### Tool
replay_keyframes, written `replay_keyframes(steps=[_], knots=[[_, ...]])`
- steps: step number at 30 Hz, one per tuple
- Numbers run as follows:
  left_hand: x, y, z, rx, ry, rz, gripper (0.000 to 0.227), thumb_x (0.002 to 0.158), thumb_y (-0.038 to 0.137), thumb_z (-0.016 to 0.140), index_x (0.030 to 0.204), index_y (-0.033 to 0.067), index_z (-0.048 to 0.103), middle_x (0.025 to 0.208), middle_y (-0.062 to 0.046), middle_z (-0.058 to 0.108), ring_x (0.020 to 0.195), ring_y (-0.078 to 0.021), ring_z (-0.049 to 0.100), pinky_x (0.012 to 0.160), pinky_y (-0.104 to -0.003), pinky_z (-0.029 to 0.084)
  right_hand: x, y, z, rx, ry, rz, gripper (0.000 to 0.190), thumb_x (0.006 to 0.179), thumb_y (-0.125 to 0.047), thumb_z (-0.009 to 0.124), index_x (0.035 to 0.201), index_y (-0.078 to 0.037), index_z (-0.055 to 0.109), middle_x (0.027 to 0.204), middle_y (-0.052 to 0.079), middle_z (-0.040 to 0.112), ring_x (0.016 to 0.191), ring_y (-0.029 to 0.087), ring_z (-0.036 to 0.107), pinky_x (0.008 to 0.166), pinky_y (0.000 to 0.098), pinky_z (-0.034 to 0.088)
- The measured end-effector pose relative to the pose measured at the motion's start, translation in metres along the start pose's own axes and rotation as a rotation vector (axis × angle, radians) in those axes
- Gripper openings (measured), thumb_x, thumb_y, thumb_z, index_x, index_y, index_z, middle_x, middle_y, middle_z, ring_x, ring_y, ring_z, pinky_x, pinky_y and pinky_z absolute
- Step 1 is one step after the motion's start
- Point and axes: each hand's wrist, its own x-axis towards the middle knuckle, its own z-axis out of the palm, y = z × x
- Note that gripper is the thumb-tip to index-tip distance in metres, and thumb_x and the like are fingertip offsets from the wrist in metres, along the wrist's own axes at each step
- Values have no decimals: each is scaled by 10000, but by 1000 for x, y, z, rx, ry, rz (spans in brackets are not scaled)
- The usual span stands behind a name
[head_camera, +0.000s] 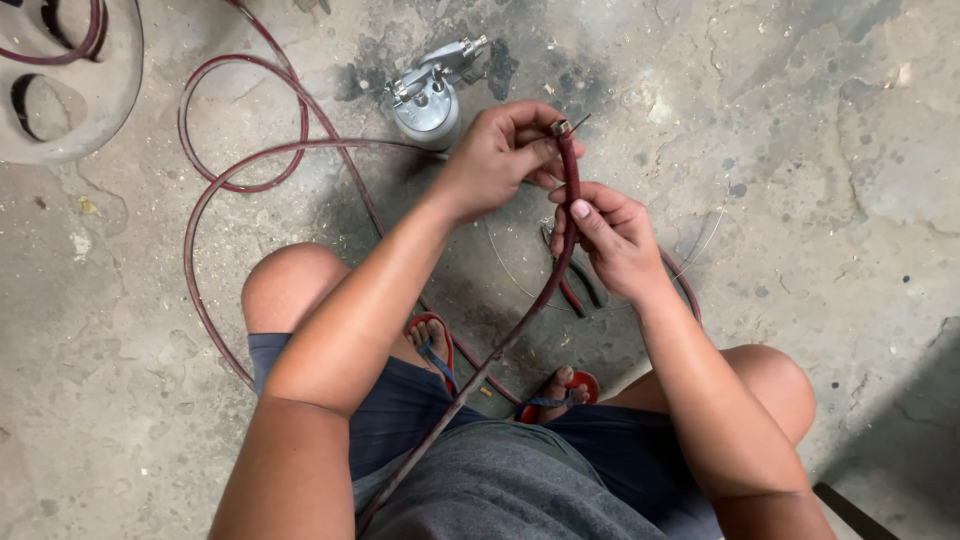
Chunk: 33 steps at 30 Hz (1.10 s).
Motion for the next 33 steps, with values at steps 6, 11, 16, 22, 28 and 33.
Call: replay_keyframes(steps=[6,11,16,22,28,33], knots=[[8,-27,-7,-177,27,-30,173,915,-32,680,1083,-28,724,957,-101,670,737,-164,742,638,-292,705,4,-2,4,-73,113,-69,273,1057,-141,546,1195,73,645,810,190,670,675,275,745,509,200,347],[0,-8,3,-137,61,35,257,899,92,810,1109,-20,712,906,-83,664,729,-126,703,618,-282,690,4,-14,6,-100,89,-35,253,1047,-127,563,1160,72,670,774,163,660,651,255,728,519,203,315],[-4,0,8,-35,62,87,257,892,119,830,1085,-17,726,866,-64,675,727,-125,708,640,-299,697,13,-33,20,-243,122,-104,254,1008,-73,646,1225,57,669,848,118,682,717,111,623,642,214,403],[2,-20,9,207,-9,203,201,904,79,815,1072,5,732,862,-78,633,751,-159,712,643,-307,658,22,-26,-4,-466,208,-334,278,1037,3,664,1289,97,597,958,180,692,824,188,678,762,313,559],[1,-18,14,421,11,236,187,919,108,786,1065,12,721,840,-92,605,693,-175,693,575,-279,608,25,-24,-14,-536,296,-303,96,1079,-13,643,1044,70,678,811,163,707,711,201,718,671,313,600],[3,-23,8,373,31,150,136,948,121,725,961,-14,721,713,-100,612,526,-169,688,460,-273,587,25,-18,-11,-487,295,-333,85,1081,22,614,1056,96,651,838,202,699,762,240,727,732,374,616]])
